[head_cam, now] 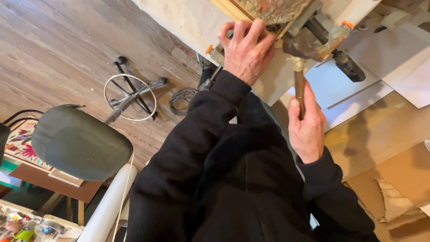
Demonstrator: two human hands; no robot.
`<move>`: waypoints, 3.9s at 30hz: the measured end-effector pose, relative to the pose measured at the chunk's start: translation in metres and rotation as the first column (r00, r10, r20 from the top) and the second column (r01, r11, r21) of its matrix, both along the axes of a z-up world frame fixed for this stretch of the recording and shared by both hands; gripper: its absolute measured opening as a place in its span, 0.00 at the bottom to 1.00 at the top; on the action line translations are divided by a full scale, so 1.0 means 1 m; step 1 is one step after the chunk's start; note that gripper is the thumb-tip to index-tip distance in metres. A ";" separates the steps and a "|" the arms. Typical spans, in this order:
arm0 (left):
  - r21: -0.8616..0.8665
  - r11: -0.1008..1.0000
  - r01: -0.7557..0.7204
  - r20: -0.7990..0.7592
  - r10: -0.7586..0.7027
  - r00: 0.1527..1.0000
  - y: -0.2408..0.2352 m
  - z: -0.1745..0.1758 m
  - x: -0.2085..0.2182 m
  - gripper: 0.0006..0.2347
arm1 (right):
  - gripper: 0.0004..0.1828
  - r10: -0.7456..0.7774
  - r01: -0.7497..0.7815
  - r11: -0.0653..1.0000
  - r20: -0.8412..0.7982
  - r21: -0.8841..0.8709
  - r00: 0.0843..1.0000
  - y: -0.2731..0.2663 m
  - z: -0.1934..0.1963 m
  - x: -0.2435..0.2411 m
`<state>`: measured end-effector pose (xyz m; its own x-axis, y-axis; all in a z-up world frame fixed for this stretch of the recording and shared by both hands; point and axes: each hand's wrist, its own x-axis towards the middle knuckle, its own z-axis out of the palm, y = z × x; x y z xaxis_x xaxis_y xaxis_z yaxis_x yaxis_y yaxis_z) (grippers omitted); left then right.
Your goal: Assembling wooden picture frame segments using a miter clamp, hammer, and nails.
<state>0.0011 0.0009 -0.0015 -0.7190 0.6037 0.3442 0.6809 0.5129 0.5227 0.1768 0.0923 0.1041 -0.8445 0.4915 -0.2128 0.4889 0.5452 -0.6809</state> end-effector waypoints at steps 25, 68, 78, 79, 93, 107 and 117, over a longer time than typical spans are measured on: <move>-0.176 0.960 0.220 -0.076 -0.236 0.969 0.010 -0.026 -0.046 0.53 | 0.13 -0.126 0.134 0.987 0.086 -0.094 0.988 0.004 0.040 0.060; -0.132 0.972 0.193 -0.030 -0.199 0.980 0.014 -0.036 -0.043 0.46 | 0.13 -0.099 0.100 0.995 0.075 -0.019 0.992 -0.018 -0.004 0.051; -0.080 0.978 0.193 -0.060 -0.198 0.978 0.014 -0.027 -0.046 0.41 | 0.12 -0.197 0.197 0.980 0.002 0.014 0.980 -0.022 -0.007 0.054; -0.069 0.977 0.202 -0.046 -0.206 0.978 0.013 -0.040 -0.047 0.40 | 0.10 -0.127 0.126 0.991 0.015 0.039 0.992 -0.016 -0.016 0.053; -0.093 0.970 0.226 0.011 -0.226 0.974 0.016 -0.048 -0.043 0.40 | 0.12 -0.202 0.198 0.978 0.055 0.063 0.978 -0.015 0.005 0.043; -0.152 0.968 0.198 -0.051 -0.207 0.977 0.016 -0.055 -0.037 0.44 | 0.12 -0.252 0.252 0.967 0.005 0.038 0.968 -0.020 -0.008 0.054; -0.140 0.971 0.193 -0.050 -0.202 0.978 0.010 -0.016 -0.042 0.48 | 0.11 -0.237 0.242 0.969 0.083 -0.055 0.968 -0.002 0.004 0.074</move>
<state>-0.0413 0.0109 -0.0175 -0.5599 0.7755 0.2917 0.8055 0.4271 0.4107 0.2510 0.0899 0.1084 -0.6841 0.6610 -0.3086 0.6510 0.3623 -0.6670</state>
